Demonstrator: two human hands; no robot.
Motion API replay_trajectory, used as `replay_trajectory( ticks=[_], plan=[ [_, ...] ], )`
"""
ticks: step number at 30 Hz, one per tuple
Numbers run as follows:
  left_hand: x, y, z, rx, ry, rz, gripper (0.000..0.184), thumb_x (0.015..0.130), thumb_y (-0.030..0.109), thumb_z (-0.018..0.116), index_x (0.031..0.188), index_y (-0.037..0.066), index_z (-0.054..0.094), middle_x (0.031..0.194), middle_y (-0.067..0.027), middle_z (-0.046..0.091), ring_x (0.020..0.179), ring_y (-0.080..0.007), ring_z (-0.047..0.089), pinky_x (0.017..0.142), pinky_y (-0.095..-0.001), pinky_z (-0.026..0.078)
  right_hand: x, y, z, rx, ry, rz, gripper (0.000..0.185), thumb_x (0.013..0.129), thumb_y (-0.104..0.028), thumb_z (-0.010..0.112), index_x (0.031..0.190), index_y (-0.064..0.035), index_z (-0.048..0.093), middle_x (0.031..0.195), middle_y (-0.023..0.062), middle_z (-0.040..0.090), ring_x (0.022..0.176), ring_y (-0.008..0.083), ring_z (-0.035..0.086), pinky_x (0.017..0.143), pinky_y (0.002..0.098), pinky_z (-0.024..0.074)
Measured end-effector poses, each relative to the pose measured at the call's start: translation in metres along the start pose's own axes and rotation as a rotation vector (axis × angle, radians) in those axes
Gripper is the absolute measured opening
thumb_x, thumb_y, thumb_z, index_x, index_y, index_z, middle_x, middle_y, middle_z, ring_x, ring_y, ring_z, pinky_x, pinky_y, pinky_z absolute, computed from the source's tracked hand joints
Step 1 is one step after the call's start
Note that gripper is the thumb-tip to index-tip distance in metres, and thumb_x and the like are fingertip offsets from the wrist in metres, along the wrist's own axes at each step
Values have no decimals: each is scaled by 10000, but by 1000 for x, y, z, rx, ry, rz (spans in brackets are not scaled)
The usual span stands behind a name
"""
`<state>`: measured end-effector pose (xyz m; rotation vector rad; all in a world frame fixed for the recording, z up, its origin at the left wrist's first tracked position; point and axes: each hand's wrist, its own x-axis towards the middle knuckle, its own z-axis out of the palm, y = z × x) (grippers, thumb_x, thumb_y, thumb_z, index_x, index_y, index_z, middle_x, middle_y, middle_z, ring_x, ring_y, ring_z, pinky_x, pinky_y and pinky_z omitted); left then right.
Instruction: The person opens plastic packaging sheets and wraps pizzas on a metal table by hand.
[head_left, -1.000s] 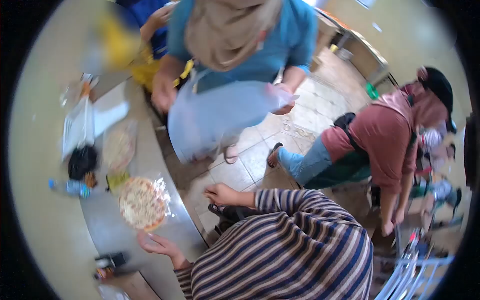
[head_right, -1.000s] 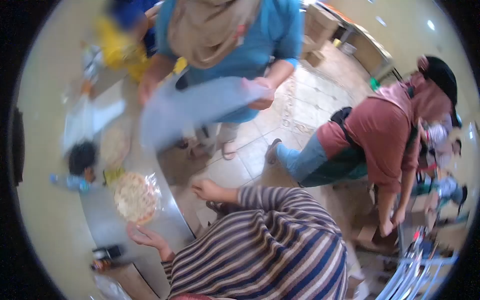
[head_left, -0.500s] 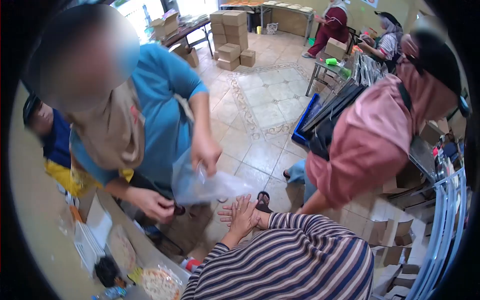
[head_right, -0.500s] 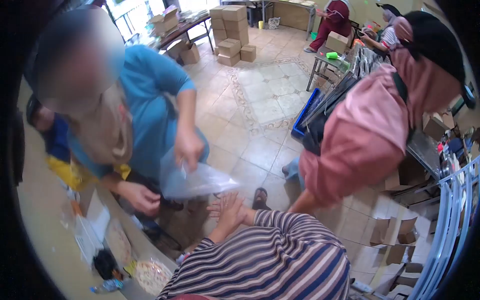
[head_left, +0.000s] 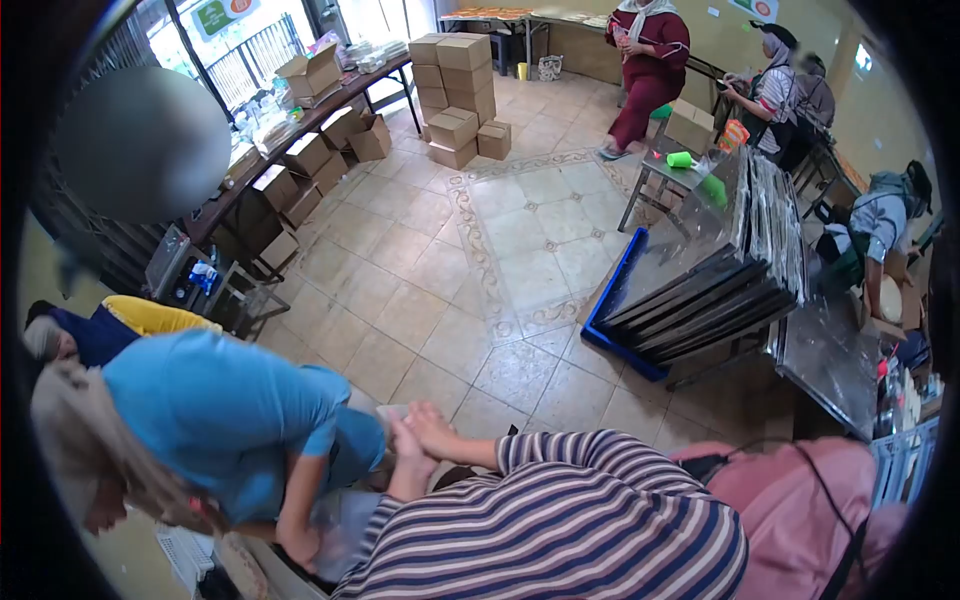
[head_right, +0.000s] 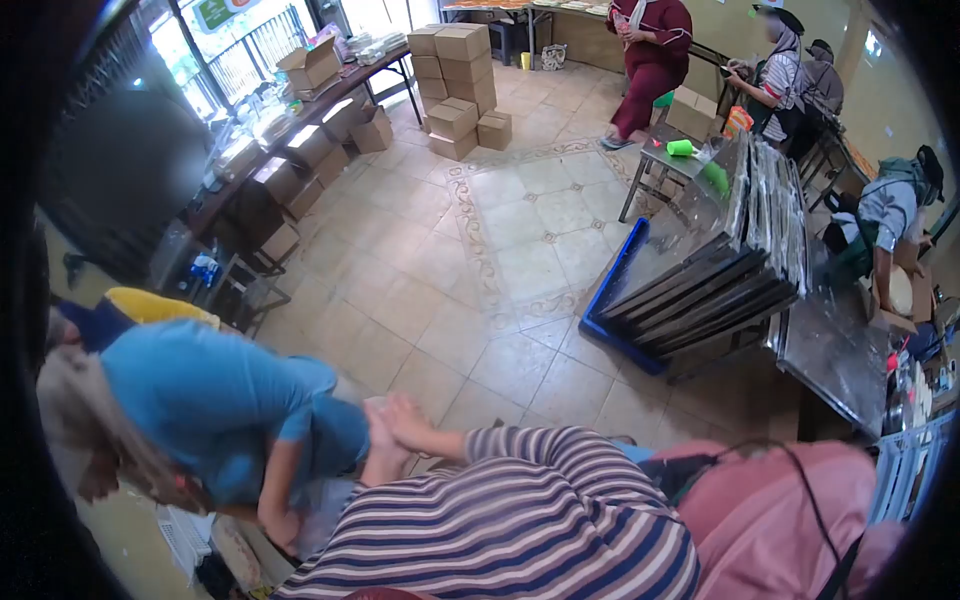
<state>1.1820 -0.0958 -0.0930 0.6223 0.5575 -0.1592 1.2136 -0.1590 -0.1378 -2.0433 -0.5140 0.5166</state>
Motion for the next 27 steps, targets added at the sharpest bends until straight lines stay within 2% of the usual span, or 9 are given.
replay_trajectory(
  ticks=[5, 7, 9, 10, 16, 18, 21, 24, 27],
  plan=[
    [36, 43, 61, -240, -224, -73, 713, 798, 706, 223, 1302, 216, 343, 1310, -87, 405, 1232, -376, 328, 982, -588, 234, 29, -49, -93, -196, -64, -422, 516, 895, -363, 348, 1313, -60, 350, 1371, 188, 305, 1302, 348, 219, 1012, 571, 120],
    [67, 52, 96, -350, -212, 2, 722, 856, 623, 198, 1359, 108, 249, 1409, -132, 250, 1304, -315, 226, 1045, -528, 172, 75, -27, -134, -177, -174, -523, 529, 908, -393, 333, 1320, -61, 346, 1369, 182, 311, 1304, 337, 228, 996, 596, 92],
    [104, 76, 132, -337, -338, -153, 699, 873, 594, 199, 1358, 92, 243, 1423, -130, 215, 1305, -314, 224, 1056, -515, 157, 115, -19, -177, -37, -130, -303, 520, 926, -378, 302, 1331, -54, 328, 1375, 184, 305, 1312, 327, 212, 1038, 511, 125],
    [124, 82, 156, -140, -402, -85, 700, 900, 546, 187, 1393, 51, 139, 1448, -118, 130, 1332, -259, 169, 1077, -390, 174, 143, 7, -174, 114, 3, -218, 516, 925, -374, 298, 1335, -61, 326, 1377, 174, 311, 1310, 328, 219, 1039, 502, 145],
    [298, 87, 283, 661, -347, 745, 618, 937, 397, 187, 1403, 27, 22, 1475, -117, 42, 1354, -224, 60, 1087, -326, 78, 258, 4, -308, 488, 384, -160, 554, 956, -396, 207, 1378, -38, 224, 1415, 142, 242, 1330, 248, 174, 1077, 334, 132],
    [332, 82, 341, 824, -569, 718, 607, 938, 370, 199, 1403, 23, 21, 1475, -120, 38, 1355, -223, 56, 1086, -321, 78, 276, 12, -385, 857, 208, 272, 577, 958, -395, 199, 1380, -1, 181, 1442, 122, 181, 1337, 212, 156, 1081, 324, 125],
    [372, 74, 417, 861, -861, 462, 591, 939, 328, 217, 1402, 18, 19, 1475, -124, 32, 1356, -222, 49, 1084, -315, 78, 293, 20, -469, 988, 755, 23, 560, 936, -384, 286, 1334, 11, 288, 1396, 178, 285, 1325, 290, 200, 1068, 390, 168],
    [436, 84, 493, 643, -870, -13, 578, 940, 287, 235, 1401, 13, 17, 1475, -129, 25, 1356, -222, 43, 1083, -308, 78, 303, 12, -523, 116, 908, -266, 588, 943, -377, 276, 1334, 61, 244, 1423, 172, 228, 1333, 246, 179, 1077, 339, 151],
    [444, 55, 562, 802, -1018, 217, 568, 942, 245, 253, 1400, 7, 16, 1474, -133, 19, 1357, -221, 36, 1081, -302, 78, 322, 80, -640, 347, 883, -165, 554, 939, -311, 301, 1352, 48, 211, 1443, 168, 164, 1334, 260, 173, 1077, 333, 138]
  ],
)
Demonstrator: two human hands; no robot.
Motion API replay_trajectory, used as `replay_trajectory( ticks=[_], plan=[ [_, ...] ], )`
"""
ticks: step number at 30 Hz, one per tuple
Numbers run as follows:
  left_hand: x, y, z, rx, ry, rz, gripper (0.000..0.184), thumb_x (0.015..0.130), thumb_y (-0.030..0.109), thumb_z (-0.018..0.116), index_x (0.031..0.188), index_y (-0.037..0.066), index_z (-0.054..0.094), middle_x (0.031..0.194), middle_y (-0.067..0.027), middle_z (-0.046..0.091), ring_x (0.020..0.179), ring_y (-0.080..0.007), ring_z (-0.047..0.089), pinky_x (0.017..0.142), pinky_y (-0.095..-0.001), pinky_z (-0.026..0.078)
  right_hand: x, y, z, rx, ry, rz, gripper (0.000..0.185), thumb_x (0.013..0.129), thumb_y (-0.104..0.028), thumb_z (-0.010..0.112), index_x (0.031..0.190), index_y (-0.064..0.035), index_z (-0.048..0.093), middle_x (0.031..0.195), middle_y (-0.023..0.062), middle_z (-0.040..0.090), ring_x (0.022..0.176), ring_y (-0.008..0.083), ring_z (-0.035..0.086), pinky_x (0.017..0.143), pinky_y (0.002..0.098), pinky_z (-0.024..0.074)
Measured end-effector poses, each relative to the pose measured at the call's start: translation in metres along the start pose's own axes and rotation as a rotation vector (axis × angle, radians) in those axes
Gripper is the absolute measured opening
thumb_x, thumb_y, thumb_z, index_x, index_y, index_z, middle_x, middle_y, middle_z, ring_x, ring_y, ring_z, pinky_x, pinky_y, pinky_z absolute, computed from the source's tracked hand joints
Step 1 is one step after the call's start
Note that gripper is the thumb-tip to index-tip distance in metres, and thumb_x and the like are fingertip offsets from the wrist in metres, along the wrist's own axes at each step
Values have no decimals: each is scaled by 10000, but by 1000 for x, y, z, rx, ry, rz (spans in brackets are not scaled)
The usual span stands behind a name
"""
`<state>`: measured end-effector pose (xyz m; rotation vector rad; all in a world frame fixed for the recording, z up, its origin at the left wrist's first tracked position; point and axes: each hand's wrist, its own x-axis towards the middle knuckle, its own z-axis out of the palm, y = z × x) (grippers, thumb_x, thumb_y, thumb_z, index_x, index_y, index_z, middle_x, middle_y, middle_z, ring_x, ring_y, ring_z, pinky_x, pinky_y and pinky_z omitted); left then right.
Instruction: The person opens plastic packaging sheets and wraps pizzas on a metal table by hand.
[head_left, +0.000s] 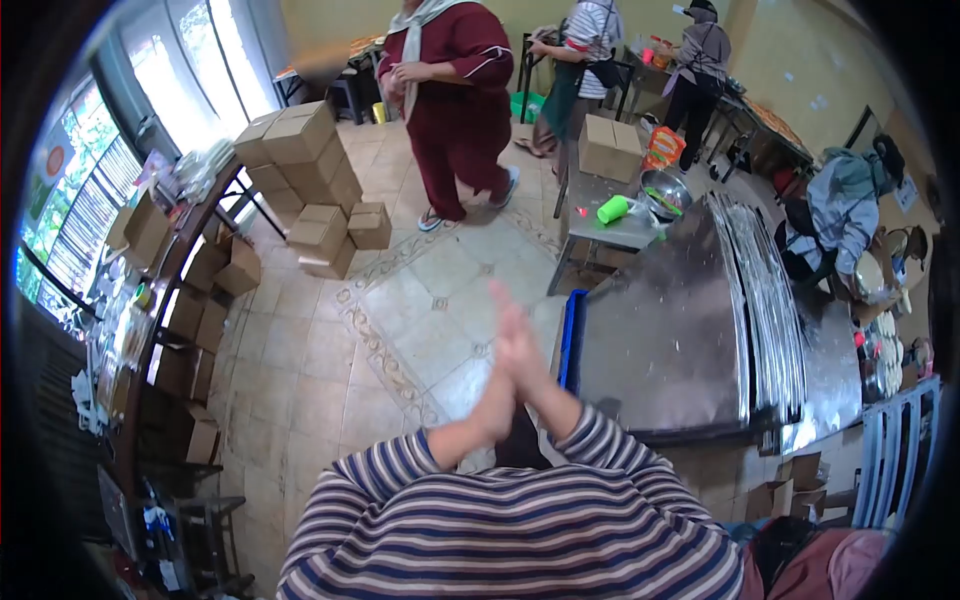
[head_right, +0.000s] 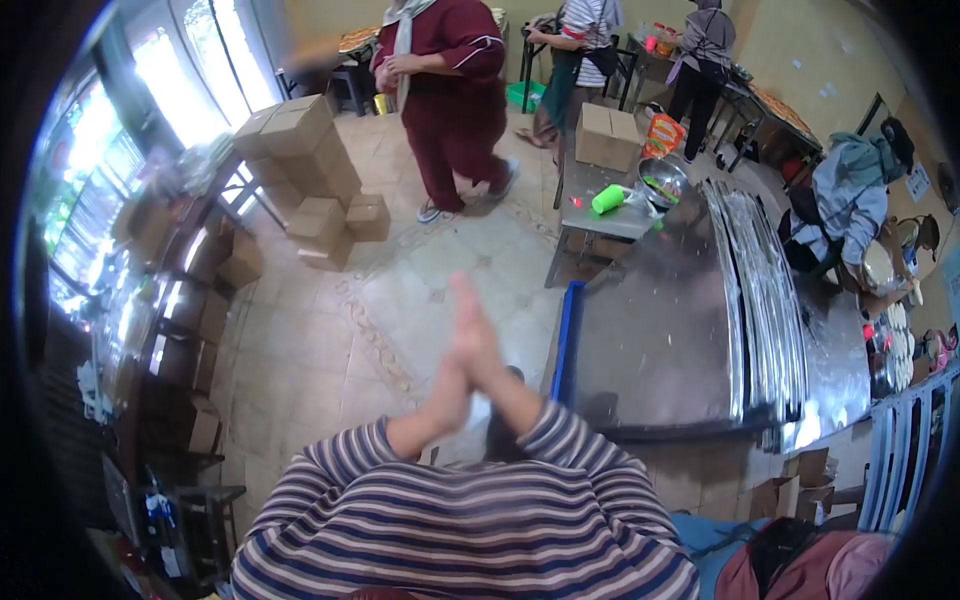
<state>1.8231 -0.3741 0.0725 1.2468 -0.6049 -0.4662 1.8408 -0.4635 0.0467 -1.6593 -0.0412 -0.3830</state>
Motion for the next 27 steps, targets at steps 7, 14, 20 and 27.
replay_trajectory(
  ticks=[7, 14, 20, 27],
  plan=[
    [239, -23, -25, -42, -147, 321, 584, 938, 276, 257, 1399, 3, 27, 1478, -111, 8, 1356, -173, 30, 1073, -264, 87, 173, -3, -79, -88, 97, -493, 544, 937, -275, 269, 1361, 56, 184, 1442, 168, 169, 1341, 276, 146, 1081, 331, 95],
    [413, 29, -33, -108, -111, 465, 657, 931, 403, 280, 1397, 0, 54, 1474, -131, 13, 1359, -246, 12, 1083, -351, 47, 325, -10, -132, -2, -13, -507, 579, 916, -290, 284, 1383, 27, 154, 1462, 158, 110, 1353, 280, 83, 1088, 368, 40],
    [539, 71, -60, 266, -233, 657, 684, 925, 437, 243, 1357, -86, 154, 1454, -189, 106, 1356, -278, 54, 1077, -366, 51, 451, -36, -291, 373, 682, -516, 504, 893, -322, 368, 1182, 86, 430, 1241, 199, 456, 1064, 276, 488, 852, 375, 431],
    [715, 86, -100, -150, 201, 1166, 694, 880, 492, 266, 1366, -2, 224, 1438, -152, 203, 1345, -248, 150, 1080, -414, 60, 550, -26, -316, 202, 1098, -905, 570, 917, -386, 268, 1288, 42, 327, 1369, 184, 318, 1258, 304, 303, 976, 451, 314]
  ],
)
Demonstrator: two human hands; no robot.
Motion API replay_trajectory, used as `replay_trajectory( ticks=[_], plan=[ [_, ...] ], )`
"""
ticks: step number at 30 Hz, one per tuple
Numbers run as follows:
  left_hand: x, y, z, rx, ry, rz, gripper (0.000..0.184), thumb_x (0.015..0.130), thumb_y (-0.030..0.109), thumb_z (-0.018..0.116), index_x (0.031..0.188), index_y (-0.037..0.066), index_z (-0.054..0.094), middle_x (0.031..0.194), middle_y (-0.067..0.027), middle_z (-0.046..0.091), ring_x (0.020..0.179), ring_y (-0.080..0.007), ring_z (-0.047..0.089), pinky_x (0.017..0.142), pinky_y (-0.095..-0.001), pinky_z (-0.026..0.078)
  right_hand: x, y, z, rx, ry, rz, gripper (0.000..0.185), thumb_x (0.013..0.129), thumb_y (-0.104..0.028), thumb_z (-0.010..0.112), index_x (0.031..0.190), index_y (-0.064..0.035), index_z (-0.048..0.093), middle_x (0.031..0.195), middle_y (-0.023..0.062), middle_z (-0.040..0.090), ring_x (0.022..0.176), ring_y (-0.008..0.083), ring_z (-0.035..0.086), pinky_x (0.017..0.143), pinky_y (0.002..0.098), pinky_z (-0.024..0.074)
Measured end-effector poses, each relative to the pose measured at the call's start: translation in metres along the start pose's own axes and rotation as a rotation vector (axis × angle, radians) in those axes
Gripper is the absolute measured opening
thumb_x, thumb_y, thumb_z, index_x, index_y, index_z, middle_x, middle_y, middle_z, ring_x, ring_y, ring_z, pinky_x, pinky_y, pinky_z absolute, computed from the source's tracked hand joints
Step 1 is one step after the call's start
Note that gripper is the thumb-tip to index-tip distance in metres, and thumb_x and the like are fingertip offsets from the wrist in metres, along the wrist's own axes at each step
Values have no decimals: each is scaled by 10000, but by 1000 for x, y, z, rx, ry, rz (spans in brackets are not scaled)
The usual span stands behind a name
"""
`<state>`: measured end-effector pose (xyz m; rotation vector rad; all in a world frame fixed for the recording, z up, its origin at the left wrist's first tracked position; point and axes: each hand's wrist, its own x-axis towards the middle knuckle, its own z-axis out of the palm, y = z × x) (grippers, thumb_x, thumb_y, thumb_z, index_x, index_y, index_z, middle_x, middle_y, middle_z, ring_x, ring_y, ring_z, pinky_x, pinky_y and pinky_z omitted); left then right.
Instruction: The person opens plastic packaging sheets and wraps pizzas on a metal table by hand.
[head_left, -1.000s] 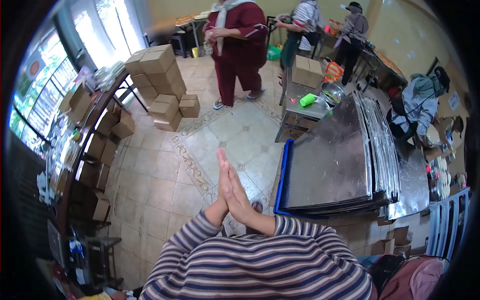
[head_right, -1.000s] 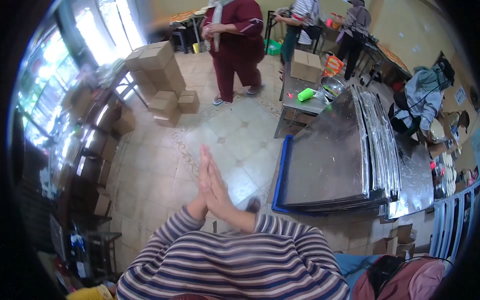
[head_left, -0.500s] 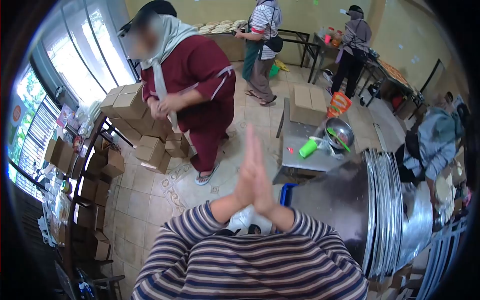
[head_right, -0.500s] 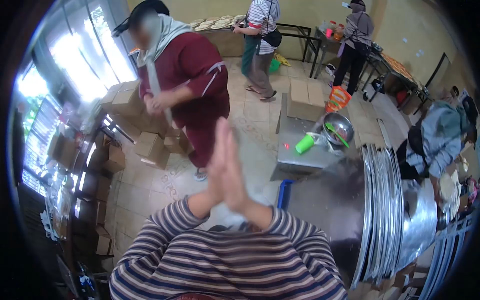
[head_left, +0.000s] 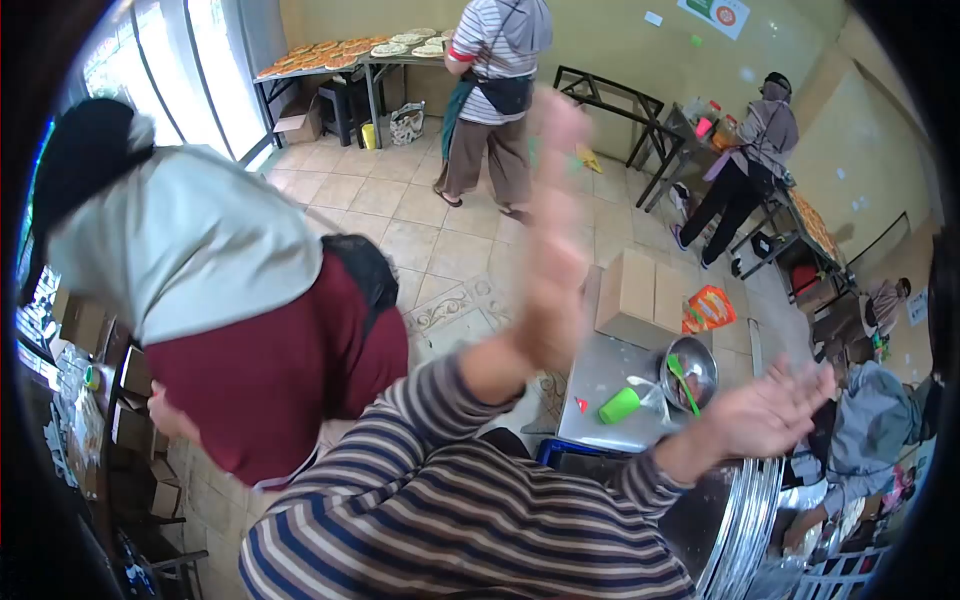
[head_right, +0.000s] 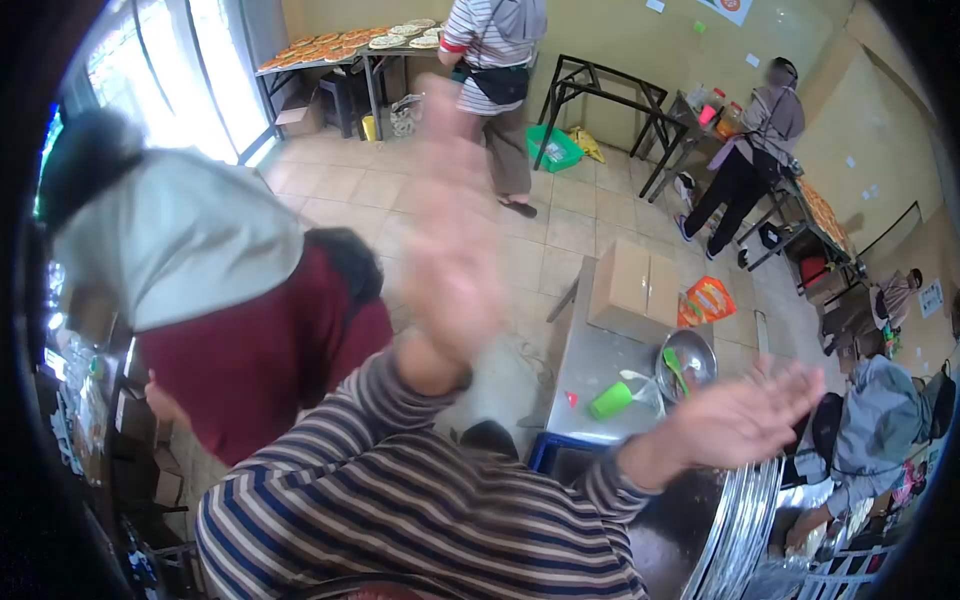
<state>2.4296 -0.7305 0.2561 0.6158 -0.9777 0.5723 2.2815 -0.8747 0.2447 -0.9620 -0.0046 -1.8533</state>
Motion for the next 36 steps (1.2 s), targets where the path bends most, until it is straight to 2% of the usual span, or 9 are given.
replay_trajectory(
  ticks=[6, 8, 12, 17, 21, 25, 30, 32, 36],
  plan=[
    [-61, -118, -65, 108, -691, -315, 607, 892, 381, 415, 1347, 1, 285, 1417, -192, 230, 1333, -280, 185, 1070, -349, 105, -81, 156, 23, -90, -925, 176, 603, 920, -469, 302, 1339, -36, 283, 1359, 197, 310, 1282, 349, 243, 1017, 458, 254],
    [-39, -152, -109, 237, -494, -303, 397, 885, 369, 437, 1083, 47, 558, 1125, -156, 556, 1173, -282, 451, 942, -354, 337, -56, 202, 17, -80, -865, 141, 503, 921, -422, 357, 1199, -8, 428, 1140, 184, 481, 1062, 315, 453, 889, 410, 378],
    [-37, -214, -172, 696, -659, -269, 358, 819, 140, 543, 509, 73, 377, 458, -61, 381, 439, -208, 485, 409, -329, 315, -21, 289, -2, -337, -921, 369, 284, 904, -242, 466, 799, 1, 570, 645, 83, 521, 572, 160, 495, 516, 264, 395],
    [-44, -282, -228, 1015, -140, -375, 293, 785, 54, 553, 532, 48, 406, 482, -87, 367, 410, -240, 381, 411, -347, 282, -50, 433, 8, -721, -1055, 516, 273, 867, -109, 485, 628, -13, 575, 541, 49, 493, 487, 124, 454, 457, 264, 367],
    [99, -307, -269, 1050, -13, -121, 516, 919, 417, 295, 1120, -23, 475, 1044, -181, 540, 920, -274, 547, 816, -354, 400, -43, 514, 197, 52, -1008, 305, 466, 866, -315, 480, 1181, 24, 423, 1097, 130, 507, 979, 200, 477, 828, 320, 379],
    [97, -415, -300, 1003, -203, -23, 463, 916, 376, 320, 1143, 3, 475, 1048, -197, 548, 925, -293, 557, 775, -359, 430, -138, 532, 315, 481, -1106, 337, 558, 905, -374, 349, 1285, 34, 354, 1335, 208, 334, 1242, 306, 304, 1029, 399, 186],
    [-11, -408, -449, 1114, -646, -858, 407, 913, 324, 352, 1171, 34, 473, 1053, -218, 557, 931, -315, 570, 725, -365, 467, -286, 654, 260, 113, -1759, 780, 392, 925, -223, 390, 1214, 37, 440, 1131, 211, 531, 1066, 273, 518, 896, 346, 393],
    [-16, -352, -486, 1205, -851, -1503, 291, 874, 285, 411, 1056, 109, 554, 886, -205, 589, 836, -368, 566, 696, -417, 459, -285, 703, 204, -205, -1905, 976, 221, 901, -167, 459, 966, 19, 557, 720, 127, 595, 603, 223, 571, 568, 335, 461],
    [-37, -247, -520, 1341, -355, -1790, 305, 842, 384, 463, 756, 126, 601, 687, -128, 595, 648, -323, 586, 555, -430, 452, -253, 724, 255, -551, -1753, 1247, 192, 877, -181, 515, 866, 8, 549, 664, 81, 531, 605, 161, 504, 584, 298, 423]
  ],
)
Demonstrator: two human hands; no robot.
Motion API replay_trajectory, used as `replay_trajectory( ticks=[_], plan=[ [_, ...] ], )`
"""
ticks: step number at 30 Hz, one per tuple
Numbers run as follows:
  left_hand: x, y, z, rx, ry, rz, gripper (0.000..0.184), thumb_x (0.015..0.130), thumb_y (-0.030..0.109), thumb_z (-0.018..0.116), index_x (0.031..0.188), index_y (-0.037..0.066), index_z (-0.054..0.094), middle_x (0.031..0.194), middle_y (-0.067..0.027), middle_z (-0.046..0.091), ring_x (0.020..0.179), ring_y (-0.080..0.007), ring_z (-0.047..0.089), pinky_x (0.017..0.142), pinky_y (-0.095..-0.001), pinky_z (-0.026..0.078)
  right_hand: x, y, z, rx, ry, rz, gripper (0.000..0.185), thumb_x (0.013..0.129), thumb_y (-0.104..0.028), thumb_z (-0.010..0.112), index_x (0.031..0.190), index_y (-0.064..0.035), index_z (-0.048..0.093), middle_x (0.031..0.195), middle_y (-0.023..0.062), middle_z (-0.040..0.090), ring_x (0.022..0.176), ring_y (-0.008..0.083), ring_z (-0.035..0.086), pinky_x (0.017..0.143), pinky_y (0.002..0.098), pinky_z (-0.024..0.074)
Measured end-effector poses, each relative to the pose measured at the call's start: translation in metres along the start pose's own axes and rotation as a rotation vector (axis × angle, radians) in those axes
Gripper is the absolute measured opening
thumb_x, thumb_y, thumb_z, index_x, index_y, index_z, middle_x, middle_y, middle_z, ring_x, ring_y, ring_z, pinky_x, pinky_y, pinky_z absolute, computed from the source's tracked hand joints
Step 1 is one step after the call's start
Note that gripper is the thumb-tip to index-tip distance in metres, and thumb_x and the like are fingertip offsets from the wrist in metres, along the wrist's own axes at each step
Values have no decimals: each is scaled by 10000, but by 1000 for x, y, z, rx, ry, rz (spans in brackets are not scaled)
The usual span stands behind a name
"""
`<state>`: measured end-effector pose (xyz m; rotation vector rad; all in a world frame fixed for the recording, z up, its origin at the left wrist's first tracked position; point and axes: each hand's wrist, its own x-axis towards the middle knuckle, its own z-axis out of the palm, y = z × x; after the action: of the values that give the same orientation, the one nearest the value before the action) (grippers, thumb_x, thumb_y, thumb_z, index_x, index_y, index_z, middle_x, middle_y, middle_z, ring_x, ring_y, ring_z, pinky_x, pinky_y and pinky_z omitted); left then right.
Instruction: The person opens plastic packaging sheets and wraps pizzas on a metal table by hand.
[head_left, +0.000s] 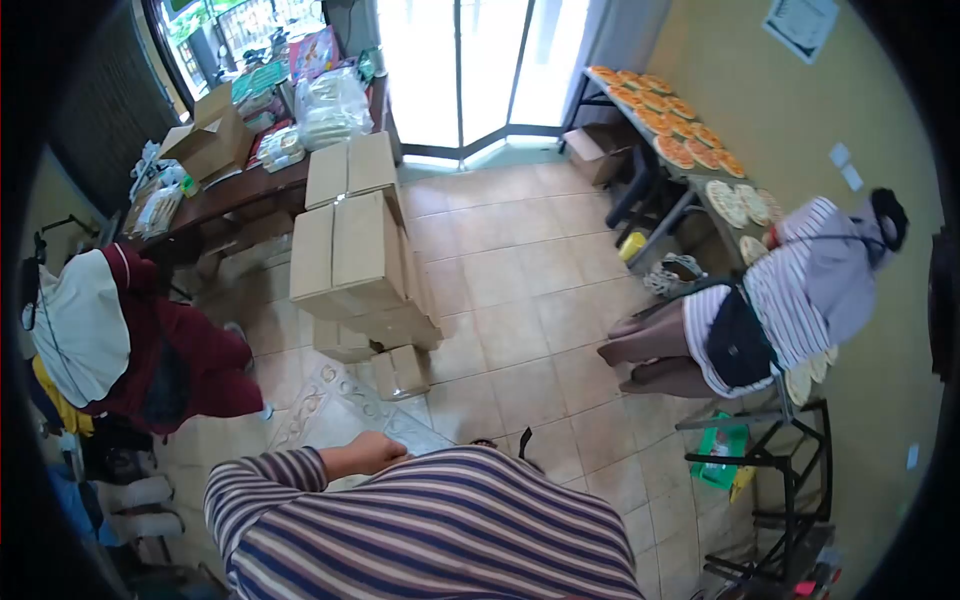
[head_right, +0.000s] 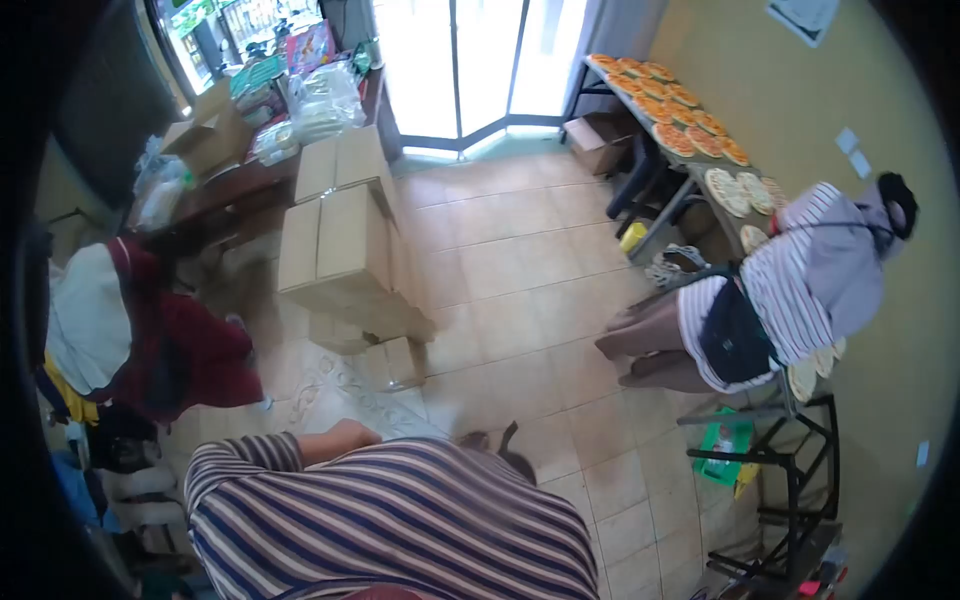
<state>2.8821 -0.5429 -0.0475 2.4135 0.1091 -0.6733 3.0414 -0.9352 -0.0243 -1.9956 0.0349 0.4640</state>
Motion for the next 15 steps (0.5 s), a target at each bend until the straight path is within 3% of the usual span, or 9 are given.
replay_trajectory(
  ticks=[4, 5, 6, 8, 9, 11, 12, 14, 15],
  plan=[
    [45, 13, -73, -1, 402, -70, 369, 837, 372, 496, 601, 92, 537, 577, -139, 534, 558, -332, 542, 497, -421, 421, 100, 30, 8, 668, 67, 260, 183, 892, -170, 504, 895, 9, 541, 665, 39, 493, 618, 126, 477, 603, 276, 428],
    [73, 12, -106, -63, 540, -13, 243, 810, 280, 558, 659, 90, 545, 584, -124, 522, 547, -322, 521, 503, -402, 415, 124, 38, 17, 831, 92, 329, 180, 895, -167, 501, 903, 9, 539, 665, 29, 484, 621, 117, 470, 608, 270, 429],
    [106, 21, -146, -71, 827, 139, 110, 782, 180, 584, 800, 72, 572, 674, -113, 544, 610, -295, 533, 559, -383, 414, 169, -32, 42, 70, 148, -87, 155, 896, -109, 498, 959, 31, 522, 792, 65, 533, 733, 128, 516, 704, 270, 452],
    [163, 40, -226, -168, 1112, 354, 378, 820, 231, 535, 1109, -13, 539, 1069, -171, 568, 991, -314, 530, 865, -381, 401, 251, -149, 72, 117, 31, -568, 284, 889, -56, 488, 1150, 49, 454, 1085, 147, 523, 1008, 180, 521, 867, 288, 423],
    [194, 51, -260, -205, 1191, 462, 415, 818, 222, 510, 1174, 7, 510, 1196, -192, 501, 1115, -353, 464, 938, -396, 356, 284, -198, 81, 126, 22, -696, 365, 926, -142, 424, 1239, 45, 396, 1178, 162, 497, 1074, 203, 488, 933, 335, 372],
    [250, 84, -321, -284, 1324, 612, 483, 843, 314, 456, 1211, 4, 492, 1322, -215, 381, 1252, -344, 328, 1020, -402, 252, 340, -290, 120, 618, -38, -831, 449, 941, -312, 358, 1251, 10, 401, 1275, 130, 438, 1129, 201, 442, 950, 365, 331],
    [288, 106, -332, -474, 1297, 678, 514, 848, 347, 433, 1239, 15, 471, 1362, -227, 307, 1293, -345, 236, 1041, -408, 192, 361, -315, 150, 635, -177, -865, 500, 936, -358, 327, 1273, 9, 369, 1335, 118, 372, 1174, 209, 394, 965, 386, 295],
    [340, 121, -343, -463, 1239, 717, 583, 847, 417, 411, 1298, 46, 412, 1414, -248, 186, 1341, -356, 90, 1066, -420, 100, 411, -333, 191, 505, -438, -857, 526, 926, -389, 320, 1273, 4, 366, 1343, 126, 351, 1184, 229, 383, 953, 399, 289],
    [365, 104, -345, -297, 1226, 617, 600, 847, 433, 412, 1323, 70, 378, 1412, -267, 161, 1331, -396, 74, 1063, -441, 100, 443, -333, 209, 356, -558, -814, 501, 922, -374, 344, 1251, 0, 395, 1290, 145, 395, 1149, 241, 419, 926, 391, 317]
  ],
)
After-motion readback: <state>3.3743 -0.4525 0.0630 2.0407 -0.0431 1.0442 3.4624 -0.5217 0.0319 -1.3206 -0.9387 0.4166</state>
